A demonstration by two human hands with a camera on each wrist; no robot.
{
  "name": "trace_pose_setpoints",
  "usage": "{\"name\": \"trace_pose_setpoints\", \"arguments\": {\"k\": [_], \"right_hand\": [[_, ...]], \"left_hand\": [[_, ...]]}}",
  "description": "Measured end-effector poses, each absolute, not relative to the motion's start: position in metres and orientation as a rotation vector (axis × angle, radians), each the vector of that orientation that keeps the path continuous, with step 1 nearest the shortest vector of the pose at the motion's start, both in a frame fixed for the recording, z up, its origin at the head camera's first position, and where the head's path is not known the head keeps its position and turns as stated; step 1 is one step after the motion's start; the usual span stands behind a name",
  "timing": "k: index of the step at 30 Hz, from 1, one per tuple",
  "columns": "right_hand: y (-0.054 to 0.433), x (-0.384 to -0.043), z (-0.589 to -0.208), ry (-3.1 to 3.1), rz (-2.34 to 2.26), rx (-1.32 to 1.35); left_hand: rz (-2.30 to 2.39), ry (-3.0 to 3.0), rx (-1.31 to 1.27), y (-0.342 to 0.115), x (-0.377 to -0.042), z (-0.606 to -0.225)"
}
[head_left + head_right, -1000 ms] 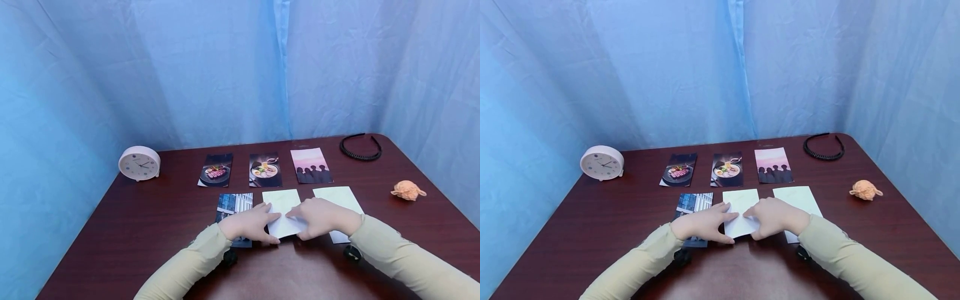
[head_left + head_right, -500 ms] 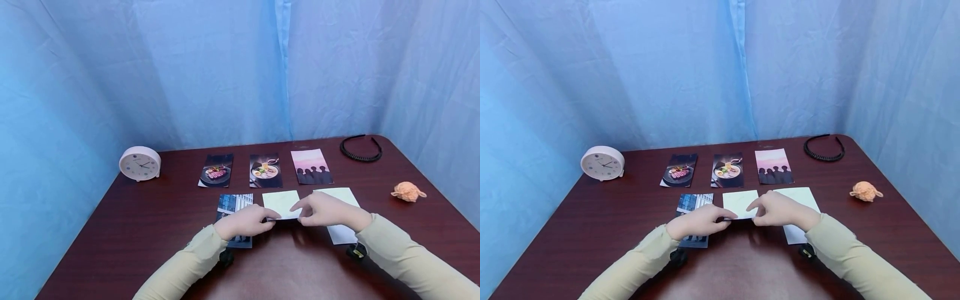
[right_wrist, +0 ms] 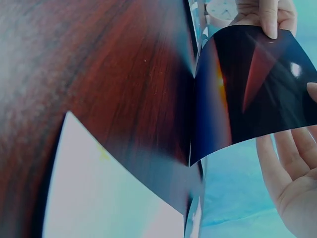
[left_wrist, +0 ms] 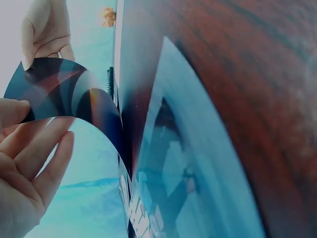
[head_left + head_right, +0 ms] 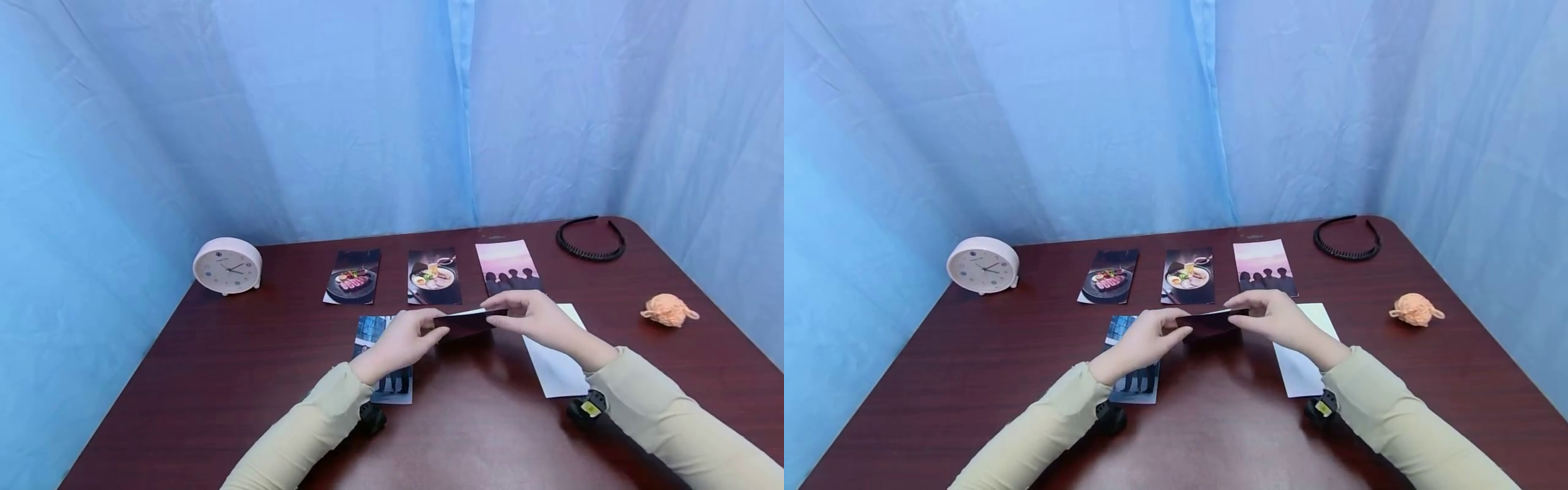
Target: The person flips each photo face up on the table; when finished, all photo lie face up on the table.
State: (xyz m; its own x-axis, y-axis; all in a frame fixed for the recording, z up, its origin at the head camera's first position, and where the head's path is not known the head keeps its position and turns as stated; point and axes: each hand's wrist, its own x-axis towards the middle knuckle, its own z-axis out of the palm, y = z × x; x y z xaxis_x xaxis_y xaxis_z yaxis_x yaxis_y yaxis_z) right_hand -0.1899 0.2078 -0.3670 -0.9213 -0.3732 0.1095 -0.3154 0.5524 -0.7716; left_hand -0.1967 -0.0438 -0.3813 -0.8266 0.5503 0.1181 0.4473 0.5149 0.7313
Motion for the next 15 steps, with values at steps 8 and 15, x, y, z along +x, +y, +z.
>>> {"name": "trace_pose_setpoints", "arguments": {"k": [8, 15], "right_hand": [[0.2074, -0.1908, -0.3672, 2.646, -1.442, -0.57], [0.2034, -0.1912, -0.3642, 2.702, -1.587, -0.45]], "left_hand": [[1.511, 2.589, 0.771, -0.045, -0.2013, -0.3781], [1.706, 2.465, 0.625, -0.0436, -0.2032, -0.3759]]}}
